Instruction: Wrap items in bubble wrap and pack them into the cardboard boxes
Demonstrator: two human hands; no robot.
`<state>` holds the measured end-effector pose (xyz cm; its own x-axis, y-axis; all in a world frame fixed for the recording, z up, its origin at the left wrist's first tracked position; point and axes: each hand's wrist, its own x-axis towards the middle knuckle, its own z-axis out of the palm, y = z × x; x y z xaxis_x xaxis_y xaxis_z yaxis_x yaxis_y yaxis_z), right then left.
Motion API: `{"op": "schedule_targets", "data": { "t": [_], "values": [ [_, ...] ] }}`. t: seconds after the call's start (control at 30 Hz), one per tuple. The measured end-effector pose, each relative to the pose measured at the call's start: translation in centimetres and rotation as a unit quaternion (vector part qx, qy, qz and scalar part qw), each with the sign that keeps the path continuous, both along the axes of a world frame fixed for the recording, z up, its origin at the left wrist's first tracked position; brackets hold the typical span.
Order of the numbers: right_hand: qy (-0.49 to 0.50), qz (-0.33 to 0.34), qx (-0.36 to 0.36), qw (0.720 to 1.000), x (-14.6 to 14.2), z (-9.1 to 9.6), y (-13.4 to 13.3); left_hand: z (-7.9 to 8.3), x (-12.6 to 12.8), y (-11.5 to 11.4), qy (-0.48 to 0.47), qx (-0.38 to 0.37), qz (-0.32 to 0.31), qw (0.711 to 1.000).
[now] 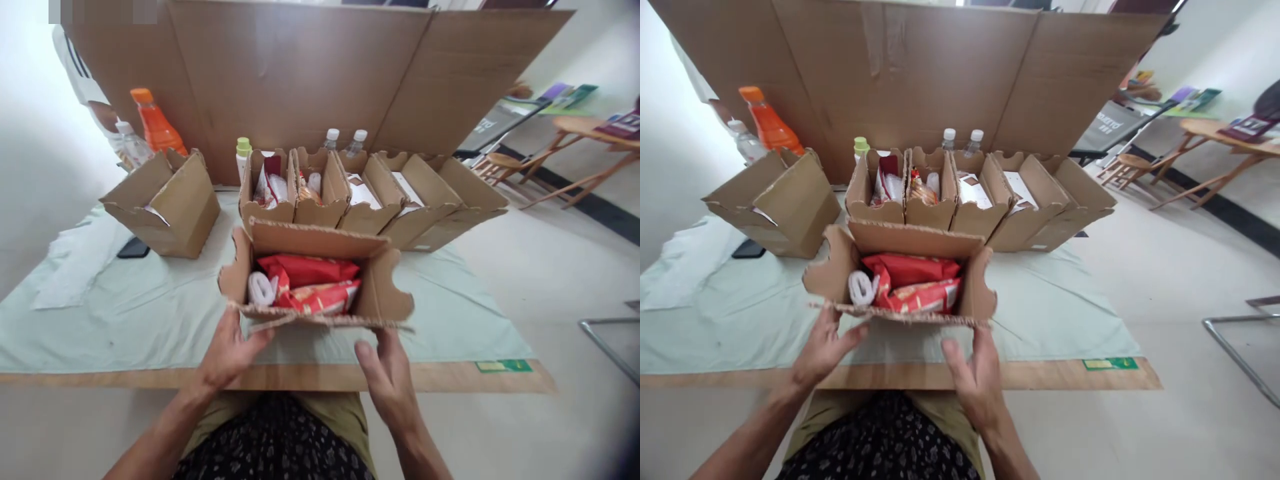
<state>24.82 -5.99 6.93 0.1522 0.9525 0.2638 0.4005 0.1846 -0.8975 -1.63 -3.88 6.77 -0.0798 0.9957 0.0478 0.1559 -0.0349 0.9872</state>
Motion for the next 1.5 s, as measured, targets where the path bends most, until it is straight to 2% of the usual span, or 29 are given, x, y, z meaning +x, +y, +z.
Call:
{"op": "schedule_targets", "data": {
  "t": [0.07, 0.13, 0.2, 0.27, 0.33, 0.4, 0.53, 0.63, 0.73, 0.83, 0.9, 1.03, 1.13, 1.2, 1.37, 1.5],
  "values": [
    [0.005, -0.015, 0.007, 1.0, -0.3, 1.5, 2.3, 1.2, 1.0, 2.1, -0.001, 0.046, 0.005, 0.999],
    [0.017, -0.078, 0.029, 0.996, 0.3, 2.2, 2.8, 1.6, 2.8, 2.6, -0.011, 0.072, -0.025, 0.997],
    [0.039, -0.148, 0.053, 0.987, 1.0, 1.8, 1.8, 1.2, 4.4, 1.8, -0.017, 0.086, -0.073, 0.993],
    [0.057, -0.175, 0.052, 0.982, 1.0, 0.8, 0.3, 0.2, 4.8, 0.1, -0.025, 0.07, -0.089, 0.993],
    [0.061, -0.139, 0.029, 0.988, -0.3, -0.3, -0.6, -0.9, 3.4, -1.7, -0.037, 0.027, -0.056, 0.997],
    [0.059, -0.061, 0.002, 0.996, -3.0, -0.9, 0.0, -1.6, 0.7, -3.4, -0.033, -0.015, 0.01, 0.999],
    [0.044, 0.117, -0.005, 0.992, -9.9, -0.8, 4.9, -2.2, -4.6, -6.5, 0.024, -0.038, 0.174, 0.984],
    [0.019, 0.225, 0.011, 0.974, -14.8, -0.4, 9.4, -2.8, -5.7, -8.5, 0.037, -0.016, 0.262, 0.964],
    [-0.012, 0.272, 0.03, 0.962, -18.5, -0.4, 12.5, -4.0, -4.9, -10.1, 0.032, -0.049, 0.284, 0.957],
    [-0.046, 0.251, 0.052, 0.966, -20.8, -1.2, 13.7, -5.4, -4.0, -10.9, 0.041, -0.076, 0.261, 0.961],
    [-0.054, 0.237, 0.059, 0.968, -21.6, -2.5, 13.7, -6.2, -3.7, -10.7, 0.058, -0.056, 0.242, 0.967],
    [-0.034, 0.218, 0.048, 0.974, -21.0, -6.6, 12.7, -6.9, -3.9, -9.0, 0.084, 0.007, 0.217, 0.972],
    [-0.049, 0.215, 0.036, 0.975, -19.7, -9.8, 12.0, -6.7, -4.1, -6.5, 0.093, 0.056, 0.219, 0.97],
    [-0.056, 0.213, 0.045, 0.974, -19.0, -11.0, 11.6, -6.4, -4.2, -4.4, 0.092, 0.087, 0.22, 0.967],
    [-0.032, 0.196, 0.055, 0.979, -18.7, -11.9, 11.5, -5.3, -4.0, 1.9, 0.06, 0.096, 0.162, 0.98],
    [-0.019, 0.196, 0.054, 0.979, -18.7, -12.0, 11.5, -5.4, -3.4, 7.1, 0.045, 0.068, 0.099, 0.992]
  ]
}}
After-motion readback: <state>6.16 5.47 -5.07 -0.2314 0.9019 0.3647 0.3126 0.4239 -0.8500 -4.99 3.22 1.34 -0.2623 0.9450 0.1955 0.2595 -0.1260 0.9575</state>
